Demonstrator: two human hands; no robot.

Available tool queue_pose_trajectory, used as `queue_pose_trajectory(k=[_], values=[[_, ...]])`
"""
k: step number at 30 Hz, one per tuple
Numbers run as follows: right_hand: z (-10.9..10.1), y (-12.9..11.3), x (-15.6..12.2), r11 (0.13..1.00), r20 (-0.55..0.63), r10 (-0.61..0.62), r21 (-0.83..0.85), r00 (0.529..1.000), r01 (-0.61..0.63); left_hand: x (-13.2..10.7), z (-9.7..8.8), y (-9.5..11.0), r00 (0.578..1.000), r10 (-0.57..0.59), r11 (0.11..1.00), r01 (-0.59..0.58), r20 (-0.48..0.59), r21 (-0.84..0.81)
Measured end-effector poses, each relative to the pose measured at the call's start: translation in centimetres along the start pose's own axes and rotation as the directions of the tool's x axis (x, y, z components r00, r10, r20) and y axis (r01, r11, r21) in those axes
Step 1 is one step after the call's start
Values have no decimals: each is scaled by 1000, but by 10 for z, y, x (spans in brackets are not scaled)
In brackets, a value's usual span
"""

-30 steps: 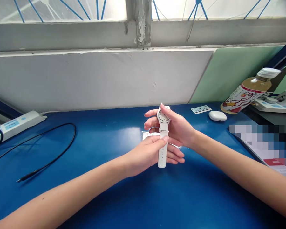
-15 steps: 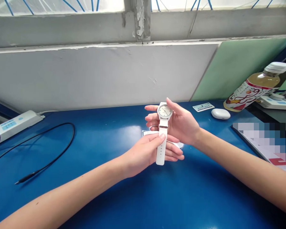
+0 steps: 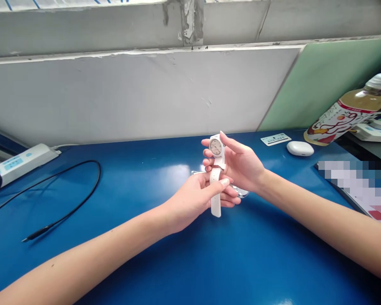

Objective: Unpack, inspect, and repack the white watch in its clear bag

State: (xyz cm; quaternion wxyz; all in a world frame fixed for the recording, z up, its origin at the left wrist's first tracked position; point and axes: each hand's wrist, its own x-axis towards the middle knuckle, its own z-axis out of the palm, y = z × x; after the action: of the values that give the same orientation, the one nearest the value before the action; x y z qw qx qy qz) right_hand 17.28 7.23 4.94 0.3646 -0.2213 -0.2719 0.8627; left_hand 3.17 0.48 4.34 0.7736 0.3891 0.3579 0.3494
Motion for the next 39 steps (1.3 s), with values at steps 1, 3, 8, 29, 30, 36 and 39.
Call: queue_pose_trajectory(k=[1,3,8,29,30,36,39], values=[[-2,-1,1,1000,-16,-30,-6,999,30,0,0,0,1000,5,1000,-5,-17,-9],[-5,-1,2,994,-52,-98,-56,994,95,0,-1,1,999,3,998,-5,-33,-68],[-7,2,1,965,23,-142,-219,990,144,-1,2,2,999,-30,991,32,22,-128],[-1,-21,0,781,-14,-450,-492,893,386,-6,7,5,984,162,984,-155,-79,92],[2,-18,-1,815,-54,-453,-430,890,389,-5,7,7,979,168,984,-159,-116,85],[13,-4,-8,855,44,-401,-341,915,391,-1,5,15,942,245,969,-242,-228,44],[10,-2,-8,827,116,-387,-395,915,400,1,0,16,932,258,966,-254,-253,51]])
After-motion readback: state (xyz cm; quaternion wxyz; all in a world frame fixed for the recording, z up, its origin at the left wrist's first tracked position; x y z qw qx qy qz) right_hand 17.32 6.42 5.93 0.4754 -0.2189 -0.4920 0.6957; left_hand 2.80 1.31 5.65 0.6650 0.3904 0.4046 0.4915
